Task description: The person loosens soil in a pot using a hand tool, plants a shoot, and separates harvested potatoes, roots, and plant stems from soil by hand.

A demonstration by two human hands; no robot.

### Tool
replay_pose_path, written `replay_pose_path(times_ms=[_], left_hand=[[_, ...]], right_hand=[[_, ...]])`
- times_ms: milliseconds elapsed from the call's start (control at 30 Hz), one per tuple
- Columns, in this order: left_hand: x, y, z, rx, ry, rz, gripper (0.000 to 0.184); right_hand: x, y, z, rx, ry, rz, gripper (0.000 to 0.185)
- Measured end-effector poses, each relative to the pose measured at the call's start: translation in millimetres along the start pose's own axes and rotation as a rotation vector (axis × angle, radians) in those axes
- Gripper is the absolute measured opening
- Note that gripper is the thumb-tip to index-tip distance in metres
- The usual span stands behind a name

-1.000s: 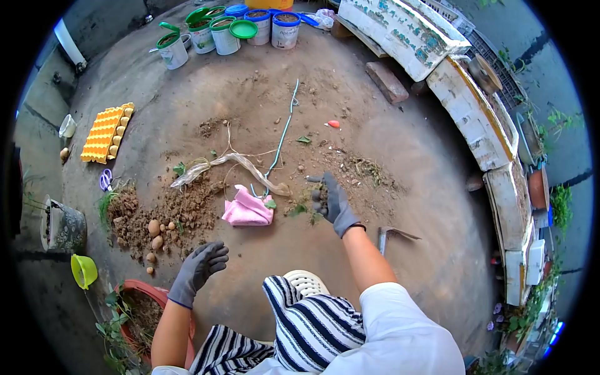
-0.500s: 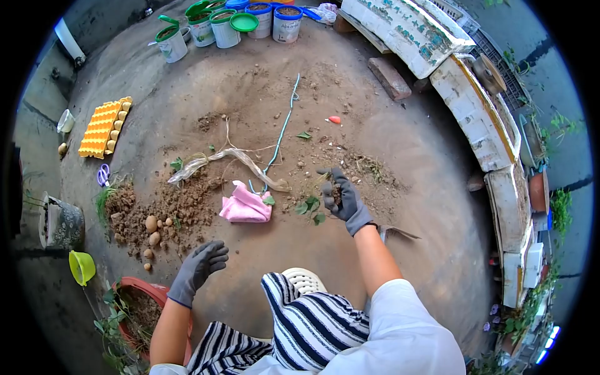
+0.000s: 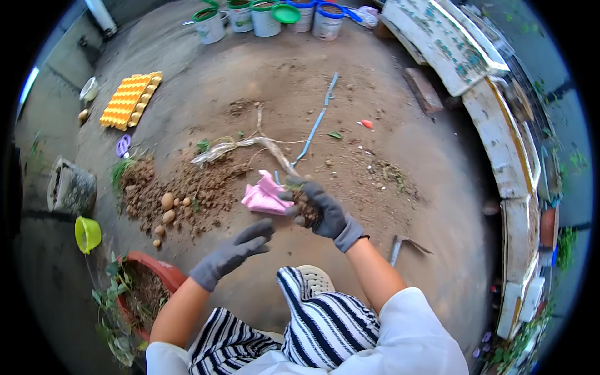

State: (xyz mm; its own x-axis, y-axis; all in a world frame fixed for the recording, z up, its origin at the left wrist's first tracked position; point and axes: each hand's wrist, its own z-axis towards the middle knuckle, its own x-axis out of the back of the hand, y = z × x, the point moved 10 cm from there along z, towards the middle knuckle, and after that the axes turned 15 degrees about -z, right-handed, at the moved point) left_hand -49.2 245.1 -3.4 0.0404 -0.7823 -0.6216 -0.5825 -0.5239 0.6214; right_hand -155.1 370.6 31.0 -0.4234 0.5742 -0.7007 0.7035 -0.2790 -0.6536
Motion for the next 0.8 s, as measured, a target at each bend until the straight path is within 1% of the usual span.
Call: replay_pose_path(times_ms=[33,67,100,133,167,200,233,300,367,400,433,500,567,600,633,700,733,767,800], left_hand=[[-17,6,8,-0.039,-0.039,-0.019,0.049],[-30,16,14,-0.092,-0.063,-0.034,0.049],[-21,1,32,-0.056,-0.066,-0.191,0.043],[-22,18,38,-0.133,-0.102,-0.245,0.037],[-12,28,42,-0.206,-0.056,-0.443,0.035],[1,37,42,-0.252,-0.01,-0.446,0.033],[4,52,27,-0.288,0.105,-0.341,0.036],[28,42,19,-0.094,0.147,-0.069,0.046],[43,52,-11,0.063,0.187,0.313,0.061],[63,58,-22,0.068,0.238,0.353,0.06],[86,62,-32,0.078,0.283,0.394,0.058],[131,93,-47,-0.101,0.344,0.285,0.056],[179,139,-71,-0.226,0.53,0.308,0.052],[197,161,-86,-0.224,0.678,0.279,0.049],[215,181,-103,-0.218,0.824,0.249,0.046],[281,219,-110,-0.426,0.856,0.372,0.039],[322,228,-115,-0.422,0.948,0.39,0.038],[347,240,-120,-0.416,1.037,0.408,0.036],[369,251,-124,-0.393,1.149,0.515,0.036]], right_hand=[[-11,13,4,-0.062,-0.001,-0.175,0.052],[-28,19,10,-0.036,-0.057,-0.278,0.045],[-47,29,13,-0.064,-0.126,-0.276,0.045],[-44,39,15,-0.159,-0.041,-0.385,0.043],[-36,45,18,-0.243,0.044,-0.507,0.041],[-32,45,25,-0.222,0.084,-0.54,0.038],[-22,41,29,-0.199,0.136,-0.569,0.036],[8,34,45,-0.159,0.15,-0.557,0.038],[25,1,66,0.18,0.211,-1.113,0.044],[67,20,74,0.031,0.335,-1.144,0.052],[37,-12,72,0.236,0.478,-1.997,0.059],[-9,-12,94,0.34,0.379,-1.987,0.059],[-57,27,126,0.4,0.101,-2.076,0.05],[-70,51,147,0.352,-0.036,-2.055,0.042],[-64,83,168,0.193,-0.134,-2.215,0.041],[-70,120,199,-0.18,-0.316,-2.516,0.041],[-64,133,212,-0.187,-0.318,-2.514,0.041],[-46,146,226,-0.295,-0.254,-2.586,0.039],[-28,156,239,-0.409,-0.189,-2.652,0.037]])
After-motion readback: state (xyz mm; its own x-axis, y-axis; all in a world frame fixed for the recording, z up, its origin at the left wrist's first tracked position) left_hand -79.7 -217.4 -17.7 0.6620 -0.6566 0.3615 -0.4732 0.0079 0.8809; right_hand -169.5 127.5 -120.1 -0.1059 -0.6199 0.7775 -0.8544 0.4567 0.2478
